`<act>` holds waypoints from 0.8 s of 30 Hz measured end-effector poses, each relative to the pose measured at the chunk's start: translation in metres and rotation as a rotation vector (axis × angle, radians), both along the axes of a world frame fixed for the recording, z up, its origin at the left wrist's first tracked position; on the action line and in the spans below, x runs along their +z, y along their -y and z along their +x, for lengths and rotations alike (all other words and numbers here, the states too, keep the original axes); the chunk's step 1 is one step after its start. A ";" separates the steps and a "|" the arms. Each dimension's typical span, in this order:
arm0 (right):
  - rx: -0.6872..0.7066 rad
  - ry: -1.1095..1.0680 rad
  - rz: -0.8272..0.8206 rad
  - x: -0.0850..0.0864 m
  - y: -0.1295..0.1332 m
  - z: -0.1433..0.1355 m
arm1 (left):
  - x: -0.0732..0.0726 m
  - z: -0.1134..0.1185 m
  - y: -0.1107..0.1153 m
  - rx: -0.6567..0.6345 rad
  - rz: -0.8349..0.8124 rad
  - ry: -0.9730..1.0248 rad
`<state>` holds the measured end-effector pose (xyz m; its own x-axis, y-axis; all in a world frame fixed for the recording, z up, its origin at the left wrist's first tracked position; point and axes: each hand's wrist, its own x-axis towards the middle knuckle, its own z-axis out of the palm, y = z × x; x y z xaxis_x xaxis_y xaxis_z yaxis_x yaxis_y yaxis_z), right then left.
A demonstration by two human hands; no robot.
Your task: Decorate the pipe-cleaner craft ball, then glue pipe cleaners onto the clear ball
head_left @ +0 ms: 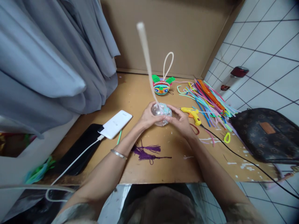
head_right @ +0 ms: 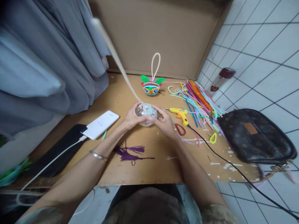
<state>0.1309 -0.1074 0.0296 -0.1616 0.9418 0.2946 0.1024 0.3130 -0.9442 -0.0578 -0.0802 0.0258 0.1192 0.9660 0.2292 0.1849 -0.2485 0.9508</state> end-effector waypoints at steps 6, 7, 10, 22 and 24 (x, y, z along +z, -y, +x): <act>-0.004 -0.018 0.000 -0.006 -0.001 -0.003 | -0.005 -0.001 -0.003 -0.050 -0.017 0.057; -0.011 -0.018 0.000 -0.007 -0.002 -0.003 | -0.006 -0.002 -0.003 -0.054 -0.018 0.065; -0.041 -0.026 0.011 -0.010 -0.003 -0.005 | -0.008 -0.002 -0.003 -0.057 -0.018 0.075; -0.096 -0.007 0.048 -0.013 -0.001 -0.008 | -0.004 0.001 0.000 -0.027 -0.022 0.059; -0.096 -0.010 0.049 -0.015 -0.001 -0.009 | -0.005 0.001 0.000 -0.024 -0.011 0.056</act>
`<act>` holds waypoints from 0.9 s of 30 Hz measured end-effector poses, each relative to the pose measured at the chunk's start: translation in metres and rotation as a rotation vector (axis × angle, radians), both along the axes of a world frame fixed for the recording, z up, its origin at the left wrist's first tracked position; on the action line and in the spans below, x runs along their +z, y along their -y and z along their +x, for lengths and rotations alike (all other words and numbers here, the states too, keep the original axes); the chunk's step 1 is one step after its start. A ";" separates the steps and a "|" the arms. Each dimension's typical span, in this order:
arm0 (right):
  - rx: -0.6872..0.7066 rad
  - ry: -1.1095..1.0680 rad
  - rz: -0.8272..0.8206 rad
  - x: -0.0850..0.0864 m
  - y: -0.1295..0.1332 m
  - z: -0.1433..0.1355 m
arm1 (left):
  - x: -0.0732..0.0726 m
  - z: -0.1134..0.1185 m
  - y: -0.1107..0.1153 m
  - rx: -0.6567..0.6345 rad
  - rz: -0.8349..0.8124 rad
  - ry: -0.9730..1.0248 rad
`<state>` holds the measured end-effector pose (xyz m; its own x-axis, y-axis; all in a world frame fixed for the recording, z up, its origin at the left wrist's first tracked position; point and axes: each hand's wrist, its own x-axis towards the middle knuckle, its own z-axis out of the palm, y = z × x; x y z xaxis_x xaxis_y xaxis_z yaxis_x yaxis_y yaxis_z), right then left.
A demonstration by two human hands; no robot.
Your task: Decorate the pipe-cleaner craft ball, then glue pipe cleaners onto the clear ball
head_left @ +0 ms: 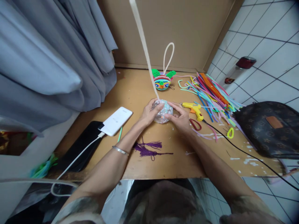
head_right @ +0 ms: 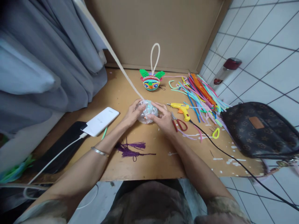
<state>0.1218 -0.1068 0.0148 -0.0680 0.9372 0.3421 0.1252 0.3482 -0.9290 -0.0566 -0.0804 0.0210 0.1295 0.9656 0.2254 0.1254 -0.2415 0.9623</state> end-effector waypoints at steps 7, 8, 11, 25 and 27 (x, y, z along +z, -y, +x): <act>0.007 0.032 0.009 -0.001 0.001 0.000 | -0.003 -0.001 -0.001 -0.003 0.016 -0.003; 0.007 0.030 0.003 0.000 0.002 0.000 | -0.003 -0.001 -0.001 -0.001 0.017 -0.006; 0.010 0.034 -0.005 0.000 0.002 0.000 | -0.002 -0.002 0.001 0.001 0.014 -0.003; 0.055 -0.049 -0.010 -0.006 -0.002 0.006 | 0.006 0.003 0.008 0.042 0.078 -0.149; 0.076 -0.041 -0.009 -0.006 -0.002 0.007 | 0.005 0.003 0.008 0.057 0.081 -0.161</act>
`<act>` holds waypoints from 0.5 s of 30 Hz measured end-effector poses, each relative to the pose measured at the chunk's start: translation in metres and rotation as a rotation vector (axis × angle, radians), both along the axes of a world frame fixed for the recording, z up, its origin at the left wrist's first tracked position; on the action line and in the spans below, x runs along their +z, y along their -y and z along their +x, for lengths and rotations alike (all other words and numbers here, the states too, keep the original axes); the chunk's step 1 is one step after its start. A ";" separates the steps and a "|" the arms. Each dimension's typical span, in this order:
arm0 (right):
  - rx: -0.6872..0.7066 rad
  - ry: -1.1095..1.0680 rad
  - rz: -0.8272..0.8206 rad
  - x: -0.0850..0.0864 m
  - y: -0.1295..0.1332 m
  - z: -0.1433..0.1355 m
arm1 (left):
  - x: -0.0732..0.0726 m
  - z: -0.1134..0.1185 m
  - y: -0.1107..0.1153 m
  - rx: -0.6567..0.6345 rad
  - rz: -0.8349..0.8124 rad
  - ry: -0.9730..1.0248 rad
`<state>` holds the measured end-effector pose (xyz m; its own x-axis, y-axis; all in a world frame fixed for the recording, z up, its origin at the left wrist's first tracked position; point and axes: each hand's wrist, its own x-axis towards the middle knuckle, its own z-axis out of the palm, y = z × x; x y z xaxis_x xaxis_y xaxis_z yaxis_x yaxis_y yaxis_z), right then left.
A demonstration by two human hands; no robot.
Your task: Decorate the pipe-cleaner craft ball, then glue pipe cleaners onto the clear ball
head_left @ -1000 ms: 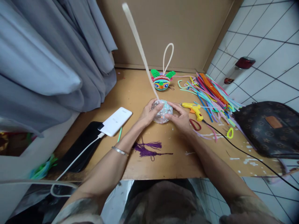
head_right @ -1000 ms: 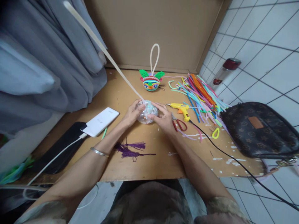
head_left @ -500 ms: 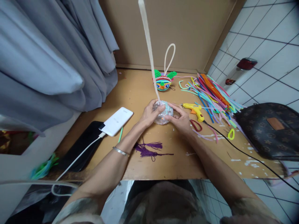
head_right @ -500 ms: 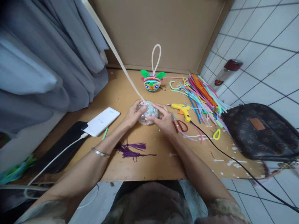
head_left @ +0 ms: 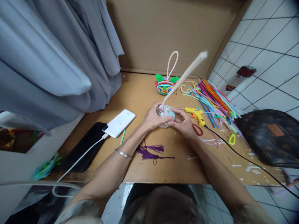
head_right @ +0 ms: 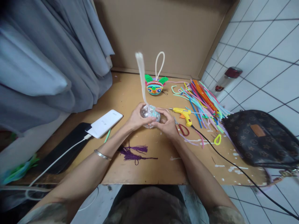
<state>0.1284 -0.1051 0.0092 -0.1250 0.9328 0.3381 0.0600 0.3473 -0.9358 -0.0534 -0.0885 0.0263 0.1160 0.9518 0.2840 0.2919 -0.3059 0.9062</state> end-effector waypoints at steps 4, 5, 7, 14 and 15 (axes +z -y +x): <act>0.040 0.024 0.010 0.002 0.002 0.003 | -0.002 0.001 -0.001 0.019 0.026 -0.009; 0.046 0.029 0.013 0.003 0.003 0.003 | -0.003 0.001 -0.001 0.021 0.034 -0.011; 0.042 0.045 0.024 0.004 0.005 0.004 | -0.003 0.001 -0.001 0.028 0.052 -0.024; 0.001 0.110 0.101 0.010 0.008 0.001 | -0.002 0.002 0.001 0.031 0.096 -0.068; -0.003 0.116 0.114 0.011 0.007 0.001 | -0.002 0.002 0.001 0.028 0.096 -0.063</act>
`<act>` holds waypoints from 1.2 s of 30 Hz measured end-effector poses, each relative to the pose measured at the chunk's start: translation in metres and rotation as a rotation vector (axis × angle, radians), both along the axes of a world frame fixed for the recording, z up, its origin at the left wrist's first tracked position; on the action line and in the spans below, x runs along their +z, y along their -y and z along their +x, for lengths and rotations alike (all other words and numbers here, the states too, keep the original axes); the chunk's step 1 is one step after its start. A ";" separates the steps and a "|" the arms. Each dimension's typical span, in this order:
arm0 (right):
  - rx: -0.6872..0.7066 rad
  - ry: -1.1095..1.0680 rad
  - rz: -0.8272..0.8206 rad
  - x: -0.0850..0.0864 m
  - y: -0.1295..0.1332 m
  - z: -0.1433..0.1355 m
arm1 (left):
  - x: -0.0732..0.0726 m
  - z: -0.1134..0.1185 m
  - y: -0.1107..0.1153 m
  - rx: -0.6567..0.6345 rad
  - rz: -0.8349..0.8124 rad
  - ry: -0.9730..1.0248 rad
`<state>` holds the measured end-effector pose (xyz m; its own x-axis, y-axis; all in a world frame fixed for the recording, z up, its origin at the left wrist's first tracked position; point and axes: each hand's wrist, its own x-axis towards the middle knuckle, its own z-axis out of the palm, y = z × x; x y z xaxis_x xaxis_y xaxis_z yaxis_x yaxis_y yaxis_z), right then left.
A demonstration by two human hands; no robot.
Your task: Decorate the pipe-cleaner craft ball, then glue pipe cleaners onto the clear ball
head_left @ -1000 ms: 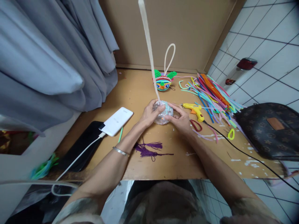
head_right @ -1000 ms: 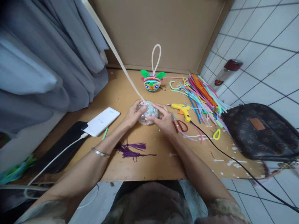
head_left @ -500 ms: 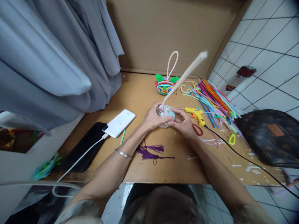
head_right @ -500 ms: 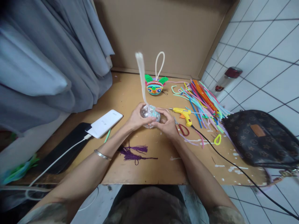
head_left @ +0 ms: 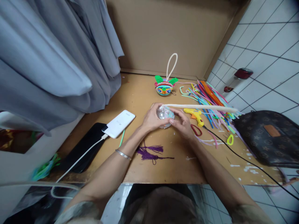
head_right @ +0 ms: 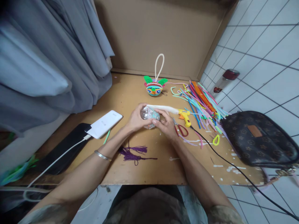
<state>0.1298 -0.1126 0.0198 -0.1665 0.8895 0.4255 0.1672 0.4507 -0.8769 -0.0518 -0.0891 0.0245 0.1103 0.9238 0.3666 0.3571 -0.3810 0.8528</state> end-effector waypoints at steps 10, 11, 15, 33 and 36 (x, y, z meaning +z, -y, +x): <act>0.032 0.020 -0.021 0.000 -0.003 -0.001 | 0.001 0.001 -0.001 0.012 -0.018 0.014; 0.030 0.014 -0.020 -0.001 -0.006 0.000 | 0.001 0.001 -0.002 0.009 -0.017 0.025; -0.318 0.202 0.077 0.002 -0.014 0.015 | 0.001 0.003 -0.007 0.056 -0.003 0.073; -1.070 0.761 -0.263 0.016 -0.030 0.062 | -0.010 0.003 -0.017 0.153 0.020 0.132; -1.046 0.671 -0.131 0.029 -0.034 0.050 | -0.010 0.003 -0.020 0.156 0.022 0.139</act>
